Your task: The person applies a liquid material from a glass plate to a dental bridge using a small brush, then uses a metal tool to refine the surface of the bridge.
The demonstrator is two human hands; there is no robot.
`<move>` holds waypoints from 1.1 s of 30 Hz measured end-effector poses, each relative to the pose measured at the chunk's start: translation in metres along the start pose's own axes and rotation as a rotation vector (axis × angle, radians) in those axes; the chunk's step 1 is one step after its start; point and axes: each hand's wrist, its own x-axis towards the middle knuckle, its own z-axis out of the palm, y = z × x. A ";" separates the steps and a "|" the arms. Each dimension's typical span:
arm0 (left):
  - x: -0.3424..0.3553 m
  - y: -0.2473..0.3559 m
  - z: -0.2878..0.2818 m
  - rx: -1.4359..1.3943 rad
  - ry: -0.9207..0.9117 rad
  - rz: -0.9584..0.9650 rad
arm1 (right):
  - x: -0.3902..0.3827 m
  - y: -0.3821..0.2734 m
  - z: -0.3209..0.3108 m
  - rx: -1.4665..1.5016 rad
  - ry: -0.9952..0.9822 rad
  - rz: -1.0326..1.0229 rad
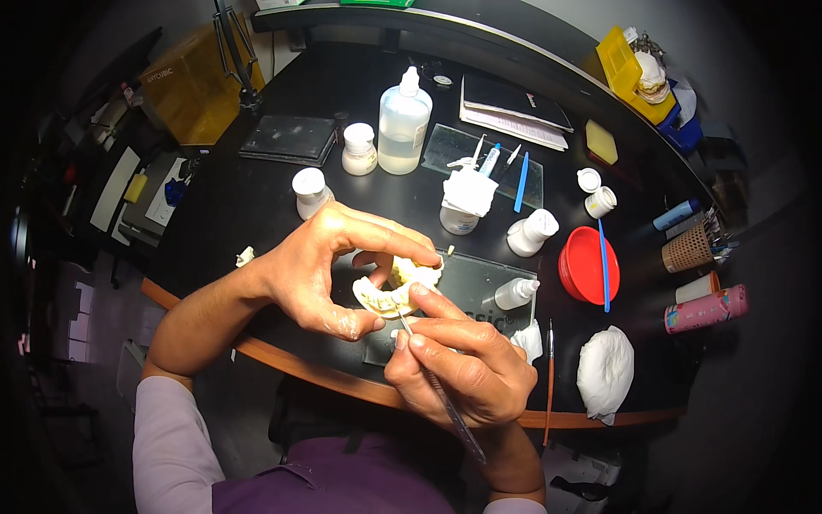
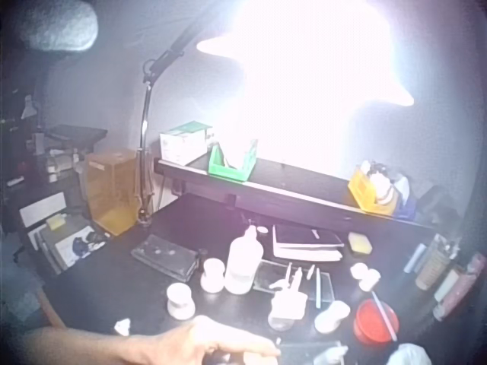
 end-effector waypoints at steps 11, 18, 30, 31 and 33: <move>-0.001 -0.001 -0.001 0.014 -0.021 0.021 | -0.001 0.002 0.000 0.024 0.004 -0.014; 0.000 0.000 -0.001 0.019 -0.025 0.024 | 0.000 0.001 0.000 0.011 0.010 -0.021; 0.000 0.004 -0.001 -0.011 -0.011 -0.020 | 0.000 -0.001 0.001 -0.016 -0.006 -0.020; 0.000 0.003 -0.001 0.005 -0.032 -0.003 | 0.000 -0.001 0.000 -0.016 -0.007 -0.019; 0.000 0.002 -0.001 0.005 -0.032 0.000 | 0.000 -0.001 0.000 -0.007 -0.007 -0.014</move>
